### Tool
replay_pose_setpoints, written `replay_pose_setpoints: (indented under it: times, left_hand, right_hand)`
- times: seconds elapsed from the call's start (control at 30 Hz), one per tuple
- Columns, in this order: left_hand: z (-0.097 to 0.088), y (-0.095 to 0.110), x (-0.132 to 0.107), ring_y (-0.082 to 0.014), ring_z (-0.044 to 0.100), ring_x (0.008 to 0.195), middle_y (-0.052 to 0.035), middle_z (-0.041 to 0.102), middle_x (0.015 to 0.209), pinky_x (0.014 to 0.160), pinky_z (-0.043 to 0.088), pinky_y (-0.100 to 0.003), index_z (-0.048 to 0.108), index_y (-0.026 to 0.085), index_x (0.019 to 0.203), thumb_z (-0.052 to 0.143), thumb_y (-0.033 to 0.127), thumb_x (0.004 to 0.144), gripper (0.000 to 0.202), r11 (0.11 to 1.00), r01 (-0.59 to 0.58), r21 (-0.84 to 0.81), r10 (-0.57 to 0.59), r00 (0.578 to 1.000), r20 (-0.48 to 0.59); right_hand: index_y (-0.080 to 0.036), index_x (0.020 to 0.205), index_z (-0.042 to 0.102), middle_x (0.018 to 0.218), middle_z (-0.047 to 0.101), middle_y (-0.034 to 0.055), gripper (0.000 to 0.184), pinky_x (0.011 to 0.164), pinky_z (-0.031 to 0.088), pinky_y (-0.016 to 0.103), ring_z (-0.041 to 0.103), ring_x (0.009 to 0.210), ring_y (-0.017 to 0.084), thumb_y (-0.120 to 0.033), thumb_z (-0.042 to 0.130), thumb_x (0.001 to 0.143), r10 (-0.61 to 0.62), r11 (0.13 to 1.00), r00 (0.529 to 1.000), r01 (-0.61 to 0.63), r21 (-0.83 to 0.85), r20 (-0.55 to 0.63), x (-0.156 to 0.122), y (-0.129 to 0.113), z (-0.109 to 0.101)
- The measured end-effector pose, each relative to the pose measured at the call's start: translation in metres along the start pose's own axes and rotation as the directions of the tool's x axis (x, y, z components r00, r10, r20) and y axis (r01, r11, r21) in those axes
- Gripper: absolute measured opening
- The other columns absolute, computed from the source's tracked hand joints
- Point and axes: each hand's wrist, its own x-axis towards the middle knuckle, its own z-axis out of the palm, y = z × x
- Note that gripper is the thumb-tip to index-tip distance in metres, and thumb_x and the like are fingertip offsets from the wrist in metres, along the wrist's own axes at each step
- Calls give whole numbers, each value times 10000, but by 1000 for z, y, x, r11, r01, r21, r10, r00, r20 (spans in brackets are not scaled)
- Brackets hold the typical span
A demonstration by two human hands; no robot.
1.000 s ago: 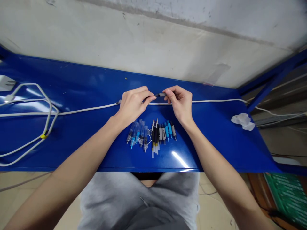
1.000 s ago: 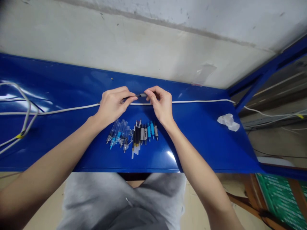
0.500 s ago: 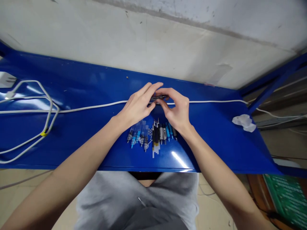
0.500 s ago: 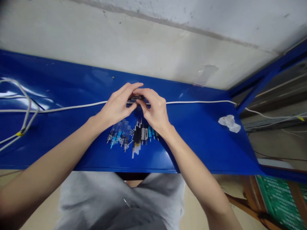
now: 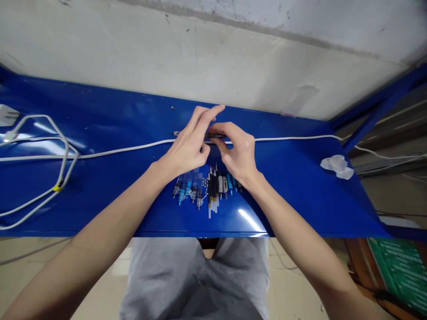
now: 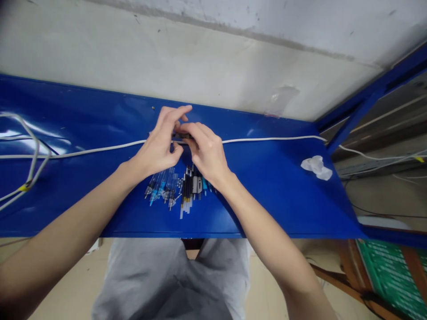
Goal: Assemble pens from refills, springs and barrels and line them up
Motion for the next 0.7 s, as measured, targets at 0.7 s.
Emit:
replay_pose_setpoints:
  times: [0.7]
  left_hand:
    - [-9, 0, 2, -326, 448, 1472, -111, 470, 1569, 1190, 429, -533, 402, 329, 1535, 477, 253, 1008, 538, 992, 9, 129, 14, 985, -173]
  right_hand:
    - [-202, 774, 656, 612, 639, -32, 403, 497, 408, 245, 508, 473, 87, -554, 662, 970, 407, 877, 911, -369, 307, -68, 6, 25, -2]
